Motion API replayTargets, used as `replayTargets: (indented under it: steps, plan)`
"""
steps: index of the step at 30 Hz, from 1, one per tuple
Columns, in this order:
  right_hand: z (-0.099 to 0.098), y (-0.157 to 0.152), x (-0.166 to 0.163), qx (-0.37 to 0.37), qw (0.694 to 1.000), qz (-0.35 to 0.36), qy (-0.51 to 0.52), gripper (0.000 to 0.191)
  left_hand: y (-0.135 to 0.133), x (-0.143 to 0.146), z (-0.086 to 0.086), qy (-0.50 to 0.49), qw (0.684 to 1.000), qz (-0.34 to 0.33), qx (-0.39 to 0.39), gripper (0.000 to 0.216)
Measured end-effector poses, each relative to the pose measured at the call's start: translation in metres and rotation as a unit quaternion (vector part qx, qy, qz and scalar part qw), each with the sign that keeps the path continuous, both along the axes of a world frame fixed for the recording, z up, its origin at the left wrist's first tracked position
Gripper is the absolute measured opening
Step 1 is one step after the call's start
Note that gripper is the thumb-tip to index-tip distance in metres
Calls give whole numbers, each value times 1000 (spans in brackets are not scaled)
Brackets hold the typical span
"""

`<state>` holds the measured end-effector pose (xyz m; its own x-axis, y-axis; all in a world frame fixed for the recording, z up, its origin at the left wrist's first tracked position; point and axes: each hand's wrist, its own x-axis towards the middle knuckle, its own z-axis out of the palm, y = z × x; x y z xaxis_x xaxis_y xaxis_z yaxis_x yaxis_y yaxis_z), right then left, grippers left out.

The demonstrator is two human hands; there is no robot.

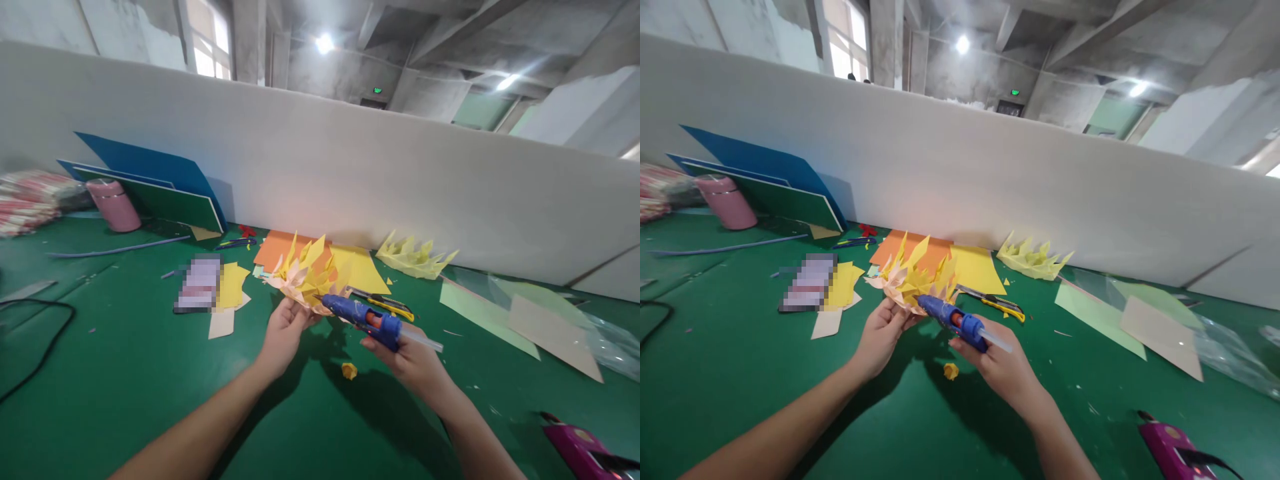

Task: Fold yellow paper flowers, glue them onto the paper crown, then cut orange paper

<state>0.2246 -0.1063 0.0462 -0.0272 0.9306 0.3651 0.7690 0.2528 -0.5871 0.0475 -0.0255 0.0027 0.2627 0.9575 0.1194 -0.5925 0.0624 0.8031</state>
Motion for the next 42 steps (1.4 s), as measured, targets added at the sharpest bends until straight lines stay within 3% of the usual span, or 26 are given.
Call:
replayTargets:
  steps: [9,23,42]
  plan:
    - [2,-1,-3,10,999,15,-32,36,-1,-1,1,24,1000,4,-8,41]
    - [-3,-1,-2,8,997,-36,-63,38,-2,0,1,20,1000,2,-10,41]
    - [4,-7,-5,9,994,-25,-108,40,-2,0,3,16,1000,17,-20,44]
